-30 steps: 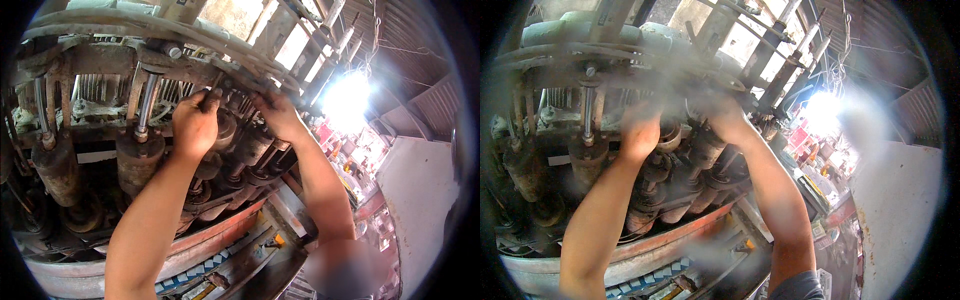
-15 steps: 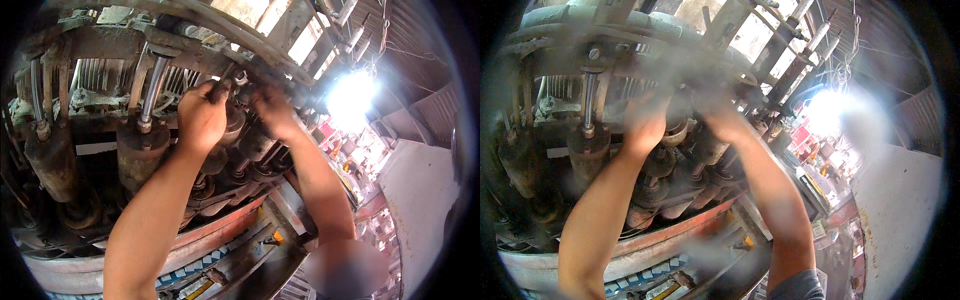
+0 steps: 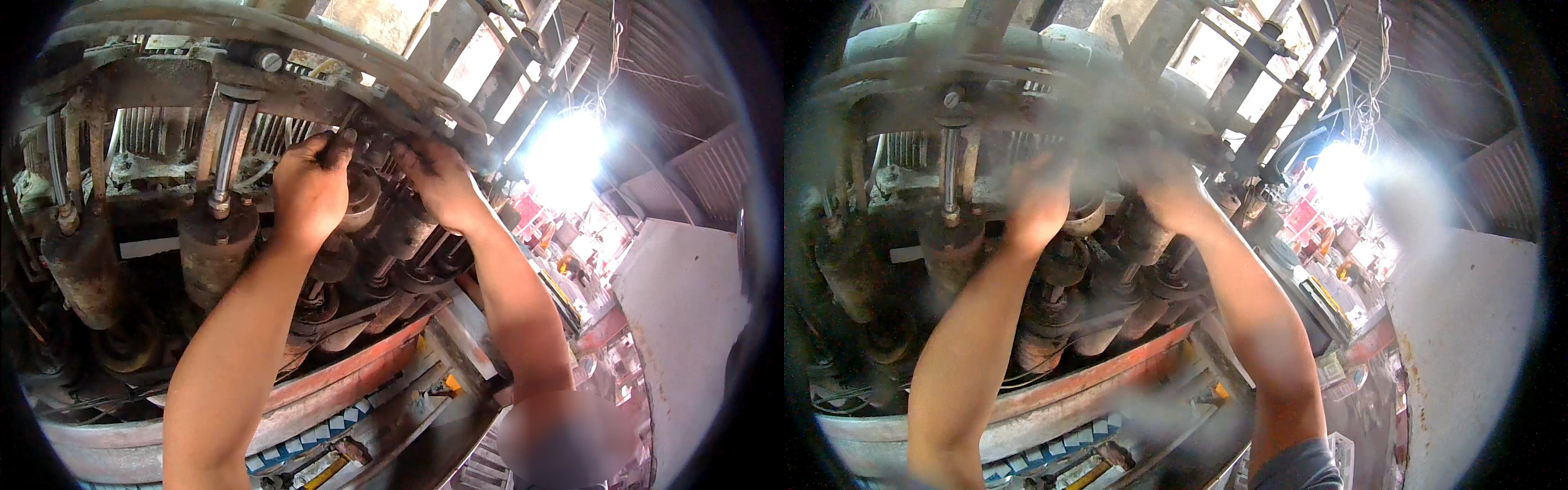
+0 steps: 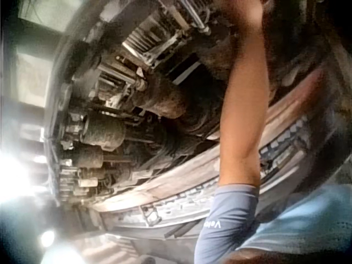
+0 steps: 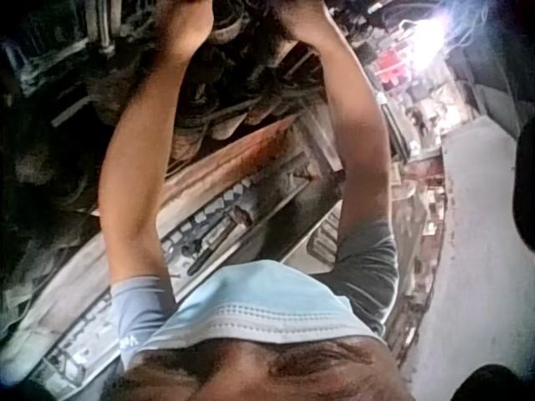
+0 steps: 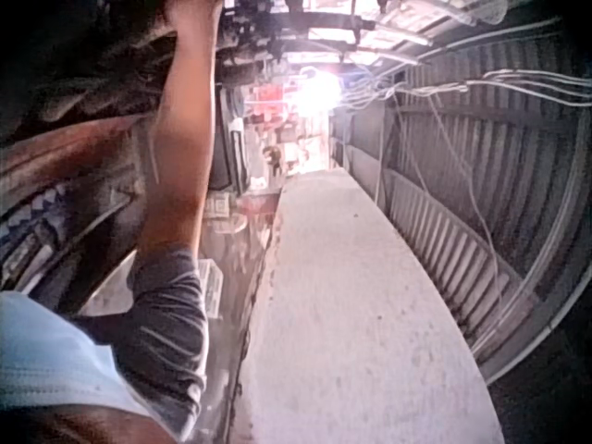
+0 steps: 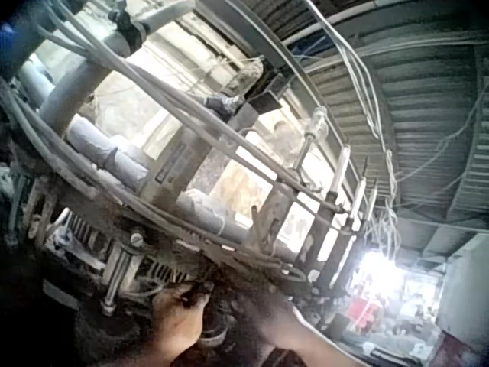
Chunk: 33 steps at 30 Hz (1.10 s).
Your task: The person uses a wrench and hammer to loosen and remove a bolt and cylindrical component from a large industrial machine. They manipulate the bolt by hand, apply the wrench, and strike it with a hammer to dislodge the part.
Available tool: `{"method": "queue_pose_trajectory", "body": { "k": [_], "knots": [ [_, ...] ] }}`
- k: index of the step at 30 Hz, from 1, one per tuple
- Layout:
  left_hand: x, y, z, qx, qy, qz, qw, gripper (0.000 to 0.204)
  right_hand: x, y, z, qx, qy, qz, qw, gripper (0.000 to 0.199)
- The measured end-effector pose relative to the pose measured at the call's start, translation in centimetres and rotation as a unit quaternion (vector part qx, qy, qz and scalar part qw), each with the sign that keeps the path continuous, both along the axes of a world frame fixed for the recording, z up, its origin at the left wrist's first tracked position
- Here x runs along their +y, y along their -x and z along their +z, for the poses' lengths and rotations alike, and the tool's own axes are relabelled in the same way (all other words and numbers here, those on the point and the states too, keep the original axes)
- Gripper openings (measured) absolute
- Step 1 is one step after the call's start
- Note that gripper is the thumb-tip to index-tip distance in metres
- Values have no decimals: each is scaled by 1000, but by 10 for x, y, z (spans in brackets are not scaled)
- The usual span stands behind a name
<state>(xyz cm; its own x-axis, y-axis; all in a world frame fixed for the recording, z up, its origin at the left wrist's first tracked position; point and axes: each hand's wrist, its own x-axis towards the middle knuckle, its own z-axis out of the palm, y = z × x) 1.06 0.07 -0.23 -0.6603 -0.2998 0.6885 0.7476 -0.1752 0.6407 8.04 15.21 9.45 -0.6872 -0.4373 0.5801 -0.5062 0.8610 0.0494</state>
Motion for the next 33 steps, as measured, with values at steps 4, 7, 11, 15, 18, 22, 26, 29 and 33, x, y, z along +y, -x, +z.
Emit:
{"method": "queue_pose_trajectory", "body": {
  "k": [4,7,11,15,18,22,26,29,33],
  "knots": [
    [-8,-15,10,-76,17,-44,996,22,-10,0,19,0,-46,-25,999,36],
    [-4,-8,5,-17,-15,-61,998,23,2,15,21,-47,20,64,997,37],
    [-5,-8,4,27,94,126,987,25,4,21,31,-15,-70,57,996,35],
    [-5,-13,8,-42,31,-3,999,26,-17,11,-2,-43,73,-15,996,32],
    [-5,-11,9,-28,53,13,998,27,10,44,-38,32,33,58,997,30],
    [-5,-6,8,-43,24,-18,999,25,9,32,-28,51,-19,56,997,30],
    [-7,-12,3,21,57,53,997,25,8,15,-18,-23,73,31,997,34],
    [-3,-1,0,4,12,-7,1000,25,1,9,-2,-6,53,48,997,33],
    [-2,-2,4,-54,27,-13,998,25,12,18,8,36,-4,90,995,33]
  ]
}}
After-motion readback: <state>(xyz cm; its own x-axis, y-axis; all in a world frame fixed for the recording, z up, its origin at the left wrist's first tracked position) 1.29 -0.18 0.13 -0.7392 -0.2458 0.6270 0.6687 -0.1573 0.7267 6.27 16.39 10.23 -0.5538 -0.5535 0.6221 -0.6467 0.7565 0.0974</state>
